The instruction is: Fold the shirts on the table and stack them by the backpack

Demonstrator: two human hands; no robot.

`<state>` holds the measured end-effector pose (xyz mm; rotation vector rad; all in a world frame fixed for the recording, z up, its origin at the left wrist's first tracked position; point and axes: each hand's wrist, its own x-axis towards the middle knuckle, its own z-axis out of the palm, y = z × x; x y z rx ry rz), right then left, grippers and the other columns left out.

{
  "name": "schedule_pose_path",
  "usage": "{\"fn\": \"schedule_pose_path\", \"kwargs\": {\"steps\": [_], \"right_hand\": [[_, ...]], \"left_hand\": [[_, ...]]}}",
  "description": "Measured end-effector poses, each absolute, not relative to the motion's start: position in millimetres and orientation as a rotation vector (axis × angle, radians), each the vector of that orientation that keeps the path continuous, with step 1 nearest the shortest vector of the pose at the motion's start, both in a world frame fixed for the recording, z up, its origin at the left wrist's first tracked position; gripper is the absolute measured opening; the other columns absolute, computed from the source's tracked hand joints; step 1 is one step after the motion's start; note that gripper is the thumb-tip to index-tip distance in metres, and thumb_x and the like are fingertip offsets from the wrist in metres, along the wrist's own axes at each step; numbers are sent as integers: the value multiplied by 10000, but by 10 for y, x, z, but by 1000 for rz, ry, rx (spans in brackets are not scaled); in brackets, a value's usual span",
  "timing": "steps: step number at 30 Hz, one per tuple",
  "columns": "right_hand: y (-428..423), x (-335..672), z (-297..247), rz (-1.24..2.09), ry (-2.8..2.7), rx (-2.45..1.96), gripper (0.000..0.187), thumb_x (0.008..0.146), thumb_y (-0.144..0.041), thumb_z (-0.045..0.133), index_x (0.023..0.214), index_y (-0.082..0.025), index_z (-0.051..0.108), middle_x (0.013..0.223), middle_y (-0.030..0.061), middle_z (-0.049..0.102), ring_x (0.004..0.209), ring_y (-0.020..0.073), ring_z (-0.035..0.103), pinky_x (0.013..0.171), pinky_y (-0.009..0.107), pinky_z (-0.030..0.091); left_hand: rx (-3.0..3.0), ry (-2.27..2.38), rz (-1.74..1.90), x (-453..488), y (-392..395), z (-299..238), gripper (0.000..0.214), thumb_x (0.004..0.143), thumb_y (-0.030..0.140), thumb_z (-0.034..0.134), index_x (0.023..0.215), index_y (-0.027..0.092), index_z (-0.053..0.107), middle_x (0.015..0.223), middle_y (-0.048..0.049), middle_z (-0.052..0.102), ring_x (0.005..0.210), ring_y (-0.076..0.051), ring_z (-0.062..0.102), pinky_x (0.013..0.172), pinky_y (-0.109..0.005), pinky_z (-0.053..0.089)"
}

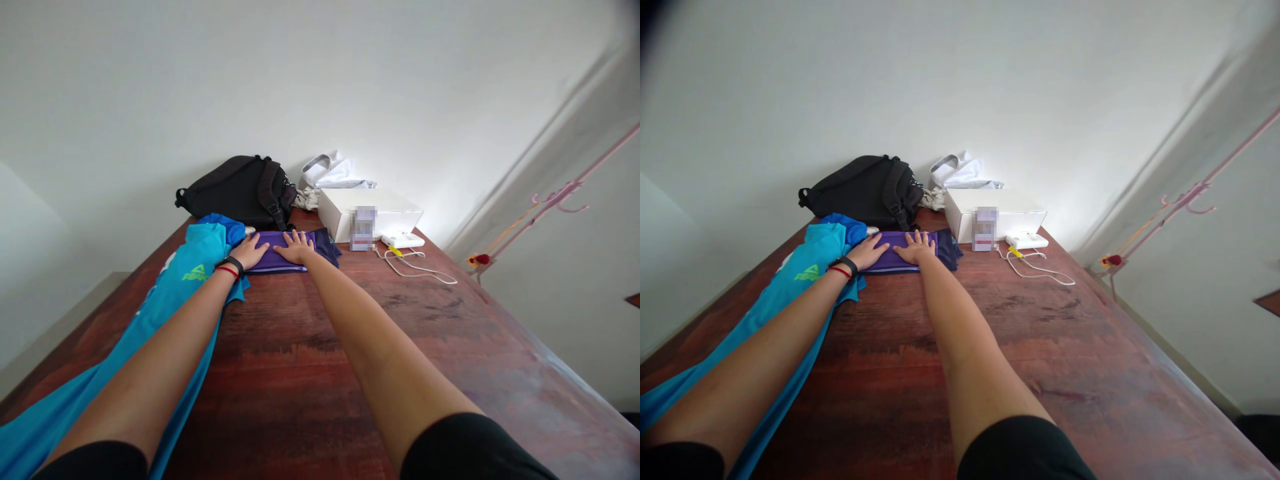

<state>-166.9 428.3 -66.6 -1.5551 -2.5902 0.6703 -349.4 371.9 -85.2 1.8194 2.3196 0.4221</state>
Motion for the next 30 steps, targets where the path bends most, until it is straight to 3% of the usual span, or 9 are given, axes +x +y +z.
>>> {"fn": "schedule_pose_path", "kwargs": {"steps": [8, 18, 21, 27, 30], "right_hand": [[4282, -1651, -683, 662, -2594, -1531, 944, 855, -831, 285, 1614, -297, 113, 1693, 20, -46, 1540, 303, -100, 1211, 562, -5], [4192, -1182, -788, 560, -2492, -1638, 808, 941, -738, 171, 1616, -298, 100, 1693, -11, -16, 1549, 280, -16, 1225, 512, 64], [4124, -1076, -788, 527, -2483, -1654, 804, 957, -712, 158, 1619, -259, 107, 1693, -5, 25, 1550, 267, 23, 1232, 479, 63], [3870, -800, -758, 440, -2398, -1714, 741, 1004, -608, 142, 1604, -179, 211, 1682, 40, 114, 1549, 281, 20, 1220, 555, 57], [3616, -585, -791, 369, -2384, -1651, 705, 1023, -554, 171, 1595, -148, 243, 1678, 43, 147, 1551, 245, 40, 1236, 467, 102]], "left_hand": [[1801, 2338, 435, -3476, 3701, -866, 747, 984, 619, 307, 1574, 162, 301, 1645, -143, 245, 1494, -299, 295, 1195, -393, 275], [1799, 2330, 456, -3457, 3661, -844, 778, 973, 627, 312, 1577, 137, 293, 1658, -158, 191, 1495, -325, 283, 1199, -410, 263], [1805, 2324, 465, -3460, 3657, -842, 774, 970, 626, 320, 1573, 140, 303, 1654, -157, 208, 1495, -318, 286, 1199, -398, 264], [1843, 2308, 492, -3481, 3653, -842, 727, 988, 592, 310, 1555, 138, 340, 1646, -148, 243, 1500, -283, 282, 1201, -359, 253], [1860, 2299, 519, -3491, 3654, -837, 683, 1008, 556, 280, 1529, 127, 385, 1644, -146, 252, 1507, -273, 266, 1210, -363, 236]]}}
